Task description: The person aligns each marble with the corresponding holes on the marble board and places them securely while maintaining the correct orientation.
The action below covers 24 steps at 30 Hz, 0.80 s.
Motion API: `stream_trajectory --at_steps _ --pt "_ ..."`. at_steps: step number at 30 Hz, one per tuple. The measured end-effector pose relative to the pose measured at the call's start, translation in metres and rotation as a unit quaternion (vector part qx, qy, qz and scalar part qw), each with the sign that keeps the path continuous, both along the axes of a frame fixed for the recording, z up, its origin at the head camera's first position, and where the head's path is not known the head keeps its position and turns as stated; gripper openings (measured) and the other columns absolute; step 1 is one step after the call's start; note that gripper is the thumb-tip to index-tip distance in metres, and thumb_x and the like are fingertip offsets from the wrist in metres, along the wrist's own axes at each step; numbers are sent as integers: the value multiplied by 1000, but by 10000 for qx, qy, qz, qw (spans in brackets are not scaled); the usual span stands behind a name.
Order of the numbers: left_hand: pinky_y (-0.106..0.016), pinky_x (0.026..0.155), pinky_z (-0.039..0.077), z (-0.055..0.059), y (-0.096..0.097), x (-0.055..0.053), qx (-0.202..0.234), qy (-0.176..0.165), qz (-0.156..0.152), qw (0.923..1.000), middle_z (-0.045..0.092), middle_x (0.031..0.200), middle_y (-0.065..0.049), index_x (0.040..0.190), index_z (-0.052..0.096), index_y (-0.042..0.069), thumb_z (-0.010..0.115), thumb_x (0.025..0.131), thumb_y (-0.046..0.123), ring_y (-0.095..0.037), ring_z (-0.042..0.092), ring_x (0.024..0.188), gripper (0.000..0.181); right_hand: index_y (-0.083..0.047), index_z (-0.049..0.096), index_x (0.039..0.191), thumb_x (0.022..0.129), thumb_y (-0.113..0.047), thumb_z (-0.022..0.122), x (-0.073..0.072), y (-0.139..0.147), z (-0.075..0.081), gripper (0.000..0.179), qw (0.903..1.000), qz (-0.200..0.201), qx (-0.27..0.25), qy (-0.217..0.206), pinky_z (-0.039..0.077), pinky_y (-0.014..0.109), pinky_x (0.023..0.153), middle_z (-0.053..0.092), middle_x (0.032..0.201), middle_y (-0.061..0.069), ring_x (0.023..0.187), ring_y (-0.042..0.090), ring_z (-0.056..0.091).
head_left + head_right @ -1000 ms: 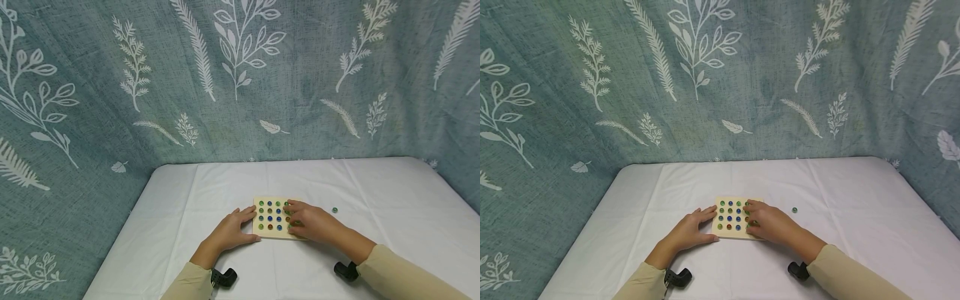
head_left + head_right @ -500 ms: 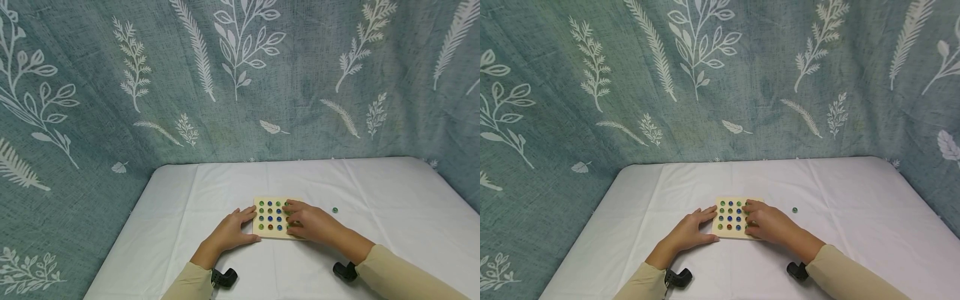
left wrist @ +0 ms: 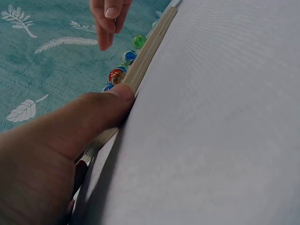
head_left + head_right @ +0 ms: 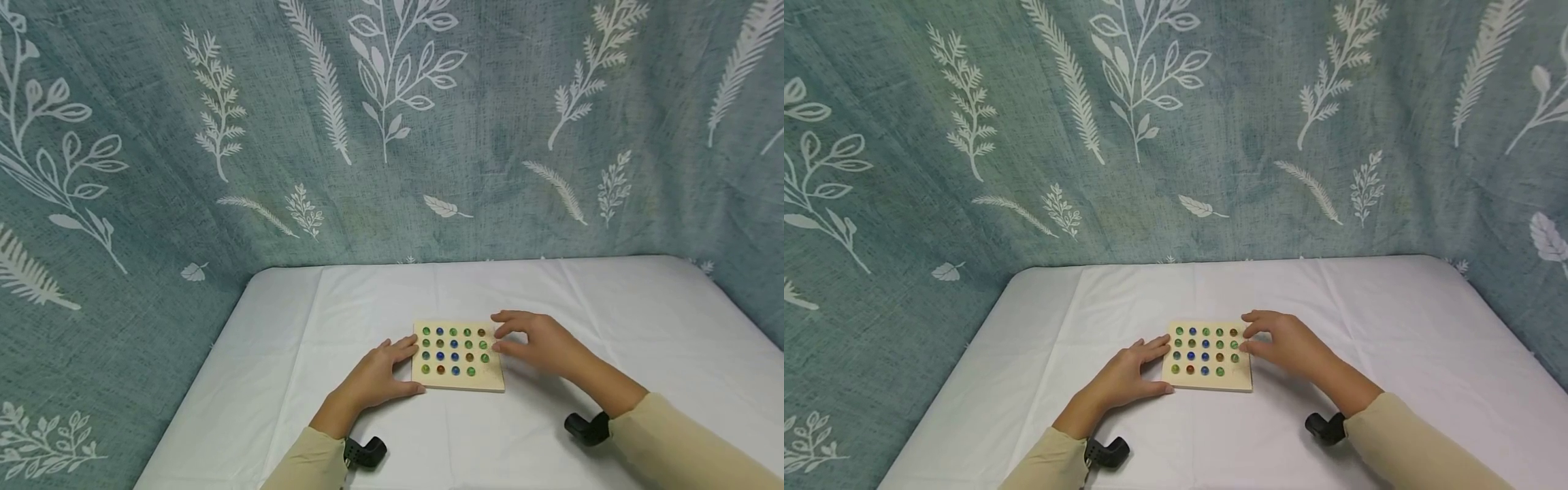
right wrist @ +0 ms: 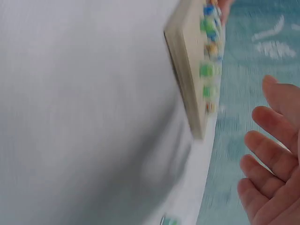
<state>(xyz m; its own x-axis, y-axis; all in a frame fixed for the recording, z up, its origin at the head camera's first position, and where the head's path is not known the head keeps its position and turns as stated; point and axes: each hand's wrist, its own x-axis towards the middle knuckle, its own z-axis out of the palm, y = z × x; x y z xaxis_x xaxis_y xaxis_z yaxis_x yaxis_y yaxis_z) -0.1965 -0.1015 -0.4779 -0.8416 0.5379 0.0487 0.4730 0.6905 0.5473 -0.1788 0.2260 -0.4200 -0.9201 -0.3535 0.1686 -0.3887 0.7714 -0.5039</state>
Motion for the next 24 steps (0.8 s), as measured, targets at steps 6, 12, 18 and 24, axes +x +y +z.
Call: stream_trajectory --at_steps 6,12,18,24 --pt "-55 114 35 -2 0 0 -16 -7 22 10000 36 155 17 144 52 26 79 77 56 -40 34 143 79 -11 73 115 91 -48 66 -9 37 3 44 9926 -840 -307 -820 46 58 101 56 142 11 131 42 48" --pt "-56 114 35 -2 0 0 15 -37 -4 10000 36 155 17 145 52 25 78 77 56 -41 33 143 79 -7 70 120 94 -47 63 -15 68 -1 49 9856 -1114 -229 -1253 49 54 100 53 143 19 128 44 50" --pt "-56 114 35 -1 0 0 16 -1 -19 10000 37 155 16 145 52 24 79 77 55 -41 34 143 79 -6 69 123 92 -47 65 -14 85 -12 52 9803 -1131 -307 -1588 48 56 98 52 143 22 130 46 47" --pt "-56 114 35 -1 0 0 28 -21 -25 10000 37 155 14 145 52 24 79 77 55 -42 34 143 79 -10 72 116 89 -42 71 -13 89 -21 42 9824 -933 -482 -1544 45 57 102 54 142 20 132 46 45"
